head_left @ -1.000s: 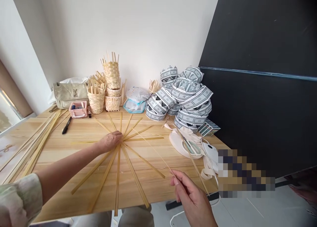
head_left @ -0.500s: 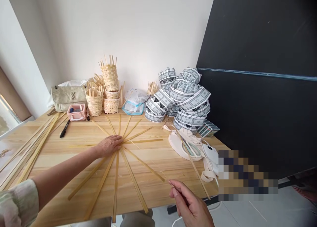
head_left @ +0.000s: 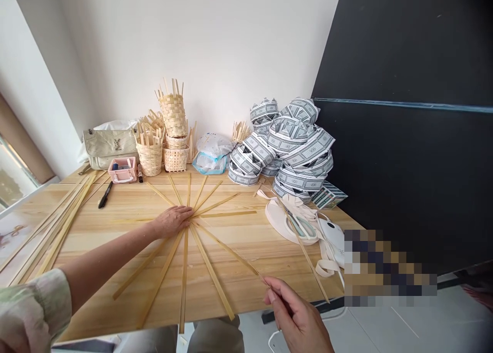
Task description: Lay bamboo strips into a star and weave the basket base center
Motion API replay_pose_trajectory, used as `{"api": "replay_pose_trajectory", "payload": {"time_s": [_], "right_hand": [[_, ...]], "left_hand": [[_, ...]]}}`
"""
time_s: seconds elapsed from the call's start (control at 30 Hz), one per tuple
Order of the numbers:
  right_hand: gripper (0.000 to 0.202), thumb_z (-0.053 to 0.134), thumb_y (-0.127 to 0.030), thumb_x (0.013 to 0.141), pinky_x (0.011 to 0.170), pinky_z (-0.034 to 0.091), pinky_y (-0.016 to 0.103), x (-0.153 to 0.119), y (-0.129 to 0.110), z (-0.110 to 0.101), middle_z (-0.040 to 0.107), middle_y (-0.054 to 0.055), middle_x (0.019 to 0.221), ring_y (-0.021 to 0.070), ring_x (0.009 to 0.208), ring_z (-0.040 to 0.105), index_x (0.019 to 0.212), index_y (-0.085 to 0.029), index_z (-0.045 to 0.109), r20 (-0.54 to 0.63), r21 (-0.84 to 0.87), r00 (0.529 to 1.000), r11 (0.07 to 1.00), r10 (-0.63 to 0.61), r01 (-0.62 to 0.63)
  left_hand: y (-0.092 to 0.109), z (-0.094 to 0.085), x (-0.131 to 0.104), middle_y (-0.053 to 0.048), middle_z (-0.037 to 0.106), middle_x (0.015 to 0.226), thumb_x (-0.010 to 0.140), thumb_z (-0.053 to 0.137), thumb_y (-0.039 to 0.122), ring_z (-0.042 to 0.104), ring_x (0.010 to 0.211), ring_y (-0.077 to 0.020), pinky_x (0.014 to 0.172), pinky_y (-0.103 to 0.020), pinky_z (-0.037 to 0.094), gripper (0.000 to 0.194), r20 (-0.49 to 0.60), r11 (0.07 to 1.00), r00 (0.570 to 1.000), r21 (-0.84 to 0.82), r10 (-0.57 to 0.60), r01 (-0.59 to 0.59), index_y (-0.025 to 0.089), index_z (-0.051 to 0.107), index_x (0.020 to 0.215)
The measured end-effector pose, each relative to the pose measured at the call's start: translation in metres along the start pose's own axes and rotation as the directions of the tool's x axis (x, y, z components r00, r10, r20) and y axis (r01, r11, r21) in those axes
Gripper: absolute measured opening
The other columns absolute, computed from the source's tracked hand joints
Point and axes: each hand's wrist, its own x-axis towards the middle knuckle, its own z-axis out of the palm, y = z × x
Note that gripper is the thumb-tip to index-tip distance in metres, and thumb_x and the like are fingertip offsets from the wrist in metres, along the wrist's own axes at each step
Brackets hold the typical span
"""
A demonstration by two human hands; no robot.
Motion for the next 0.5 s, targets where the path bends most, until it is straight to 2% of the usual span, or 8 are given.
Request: {"api": "replay_pose_trajectory", "payload": {"time_s": [0.13, 0.3, 0.4, 0.5], "right_hand": [[0.029, 0.04, -0.037, 0.082, 0.057, 0.048, 0.021, -0.001, -0.016, 0.007, 0.066, 0.005, 0.071, 0.0155, 0.062, 0.061, 0.088, -0.019, 0.061, -0.026, -0.1, 0.988, 0.984, -0.151, 0.147], [0.021, 0.038, -0.025, 0.083, 0.054, 0.046, 0.019, -0.005, -0.027, 0.027, 0.063, 0.001, 0.065, 0.0119, 0.057, 0.059, 0.079, -0.021, 0.058, 0.052, -0.178, 0.928, 0.911, -0.368, 0.371], [0.02, 0.038, -0.021, 0.082, 0.053, 0.046, 0.019, -0.003, -0.022, 0.037, 0.062, 0.002, 0.072, 0.0126, 0.063, 0.06, 0.084, -0.022, 0.058, 0.06, -0.234, 0.914, 0.884, -0.402, 0.404], [0.025, 0.038, -0.015, 0.079, 0.055, 0.047, 0.021, 0.004, -0.015, 0.043, 0.061, 0.003, 0.083, 0.0134, 0.069, 0.06, 0.09, -0.023, 0.059, 0.083, -0.345, 0.925, 0.86, -0.372, 0.376]], "left_hand": [[-0.003, 0.005, 0.0, -0.008, 0.051, 0.123, 0.087, 0.035, 0.026, 0.046, 0.113, -0.0195, 0.097, -0.033, 0.036, 0.034, -0.002, 0.999, 0.999, 0.036, 0.033, -0.033, 0.016, 0.047, 0.118], [-0.005, 0.009, -0.001, -0.009, 0.051, 0.123, 0.088, 0.033, 0.027, 0.045, 0.114, -0.0191, 0.098, -0.033, 0.035, 0.036, -0.044, 0.998, 0.997, 0.04, 0.056, -0.054, 0.015, 0.045, 0.12], [-0.005, 0.008, -0.002, -0.009, 0.051, 0.122, 0.088, 0.032, 0.026, 0.045, 0.114, -0.019, 0.098, -0.033, 0.036, 0.036, -0.046, 0.997, 0.997, 0.035, 0.067, -0.066, 0.015, 0.045, 0.119], [-0.004, 0.007, -0.001, -0.009, 0.05, 0.123, 0.088, 0.032, 0.027, 0.044, 0.115, -0.0194, 0.098, -0.033, 0.035, 0.036, -0.032, 0.998, 0.998, 0.035, 0.06, -0.059, 0.014, 0.045, 0.12]]}}
